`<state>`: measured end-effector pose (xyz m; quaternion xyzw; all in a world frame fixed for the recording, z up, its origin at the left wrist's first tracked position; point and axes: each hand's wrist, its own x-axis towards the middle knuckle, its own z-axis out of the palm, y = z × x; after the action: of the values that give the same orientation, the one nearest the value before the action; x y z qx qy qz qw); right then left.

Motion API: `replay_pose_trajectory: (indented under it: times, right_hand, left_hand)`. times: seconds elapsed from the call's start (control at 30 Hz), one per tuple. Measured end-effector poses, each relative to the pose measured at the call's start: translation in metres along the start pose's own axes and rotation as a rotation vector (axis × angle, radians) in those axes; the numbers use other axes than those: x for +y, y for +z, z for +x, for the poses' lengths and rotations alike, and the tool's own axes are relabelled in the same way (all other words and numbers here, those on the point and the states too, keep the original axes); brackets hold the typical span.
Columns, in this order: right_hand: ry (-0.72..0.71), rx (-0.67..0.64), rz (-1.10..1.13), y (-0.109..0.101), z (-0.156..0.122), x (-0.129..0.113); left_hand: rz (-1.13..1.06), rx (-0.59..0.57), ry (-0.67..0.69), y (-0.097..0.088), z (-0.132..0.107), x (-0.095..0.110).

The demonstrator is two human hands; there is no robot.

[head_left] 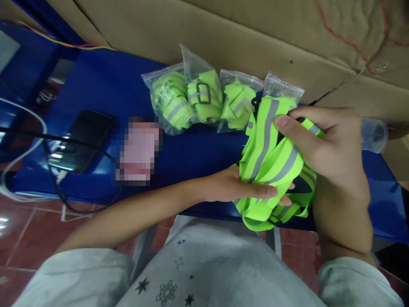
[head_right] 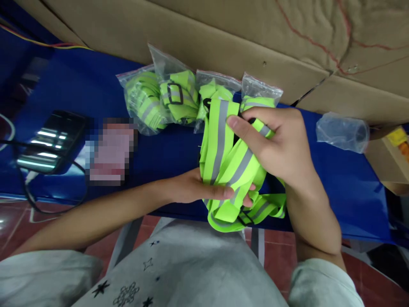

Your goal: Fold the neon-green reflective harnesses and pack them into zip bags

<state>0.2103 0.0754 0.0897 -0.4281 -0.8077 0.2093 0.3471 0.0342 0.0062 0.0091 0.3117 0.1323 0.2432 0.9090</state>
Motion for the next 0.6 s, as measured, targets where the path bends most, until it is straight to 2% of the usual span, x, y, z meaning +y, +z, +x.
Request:
replay_pose_trajectory:
  times: [0.1, 0.27, 0.4, 0.53, 0.6]
  right_hand:
    - [-0.007, -0.001, -0.052, -0.005, 0.000, 0.004]
    - [-0.087, -0.036, -0.086, -0.008, -0.003, 0.003]
    - [-0.136, -0.055, -0.082, -0.010, -0.007, -0.004]
    - [-0.042, -0.100, -0.055, -0.012, -0.007, -0.008]
    - [0.022, -0.147, -0.050, -0.012, -0.005, -0.009]
  left_hand:
    - [0.056, 0.035, 0.023, -0.001, -0.001, 0.007]
    - [0.189, -0.017, -0.064, -0.004, -0.003, 0.017]
    - [0.108, 0.043, -0.053, -0.003, -0.001, 0.012]
    - [0.147, 0.167, 0.061, -0.001, 0.002, 0.004]
    - [0.175, 0.193, 0.104, -0.001, 0.003, 0.002]
